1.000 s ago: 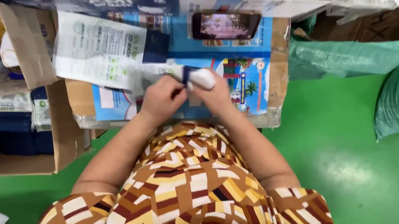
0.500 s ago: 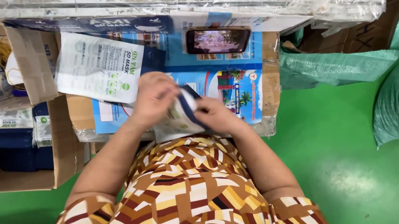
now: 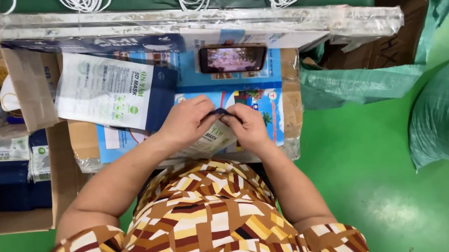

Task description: Packing individual face masks into plastic sleeves at a workstation.

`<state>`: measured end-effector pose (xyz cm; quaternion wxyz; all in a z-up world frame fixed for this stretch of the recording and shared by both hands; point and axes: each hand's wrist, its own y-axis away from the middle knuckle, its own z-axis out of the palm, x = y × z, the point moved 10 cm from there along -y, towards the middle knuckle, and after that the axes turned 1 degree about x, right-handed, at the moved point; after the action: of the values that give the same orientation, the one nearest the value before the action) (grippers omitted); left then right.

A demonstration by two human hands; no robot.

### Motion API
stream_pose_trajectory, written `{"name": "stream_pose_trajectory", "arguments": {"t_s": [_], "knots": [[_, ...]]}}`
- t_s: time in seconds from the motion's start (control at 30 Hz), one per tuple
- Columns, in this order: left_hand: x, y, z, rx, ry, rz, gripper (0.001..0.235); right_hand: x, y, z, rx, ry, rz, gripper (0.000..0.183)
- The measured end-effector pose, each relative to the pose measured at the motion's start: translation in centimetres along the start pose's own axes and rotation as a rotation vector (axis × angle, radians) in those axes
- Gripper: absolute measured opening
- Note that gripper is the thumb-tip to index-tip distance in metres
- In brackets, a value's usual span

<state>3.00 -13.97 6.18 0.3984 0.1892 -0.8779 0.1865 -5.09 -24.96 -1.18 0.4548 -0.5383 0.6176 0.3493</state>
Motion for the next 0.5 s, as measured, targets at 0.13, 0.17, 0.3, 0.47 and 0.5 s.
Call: {"name": "stream_pose_trajectory", "arguments": {"t_s": [0.13,0.17,0.3,0.47,0.5], "knots": [[1.4,-2.3,0.4,-0.020,-0.076,0.029,0.013,0.5,0.7,-3.4,0.077,0.080,0.059,0.007],[2.0,-3.3,0.1,-0.004,-0.045,0.053,0.012,-0.1,0.5,-4.1,0.030,0.044,0.012,0.007],[1.5,-9.7,-1.5,0.106,0.063,0.214,0.010,5.0,0.8,-12.0,0.167,0.145,0.086,0.007],[-2.1,-23.6,-4.0,0.388,-0.050,0.068,0.048,1.9,-0.8,-25.6,0.851,-0.801,-0.040,0.035],[-2.5,-25.6,-2.0,0.392,-0.047,0.075,0.048,1.5,-0.9,-25.7,0.852,-0.794,-0.048,0.035]]}}
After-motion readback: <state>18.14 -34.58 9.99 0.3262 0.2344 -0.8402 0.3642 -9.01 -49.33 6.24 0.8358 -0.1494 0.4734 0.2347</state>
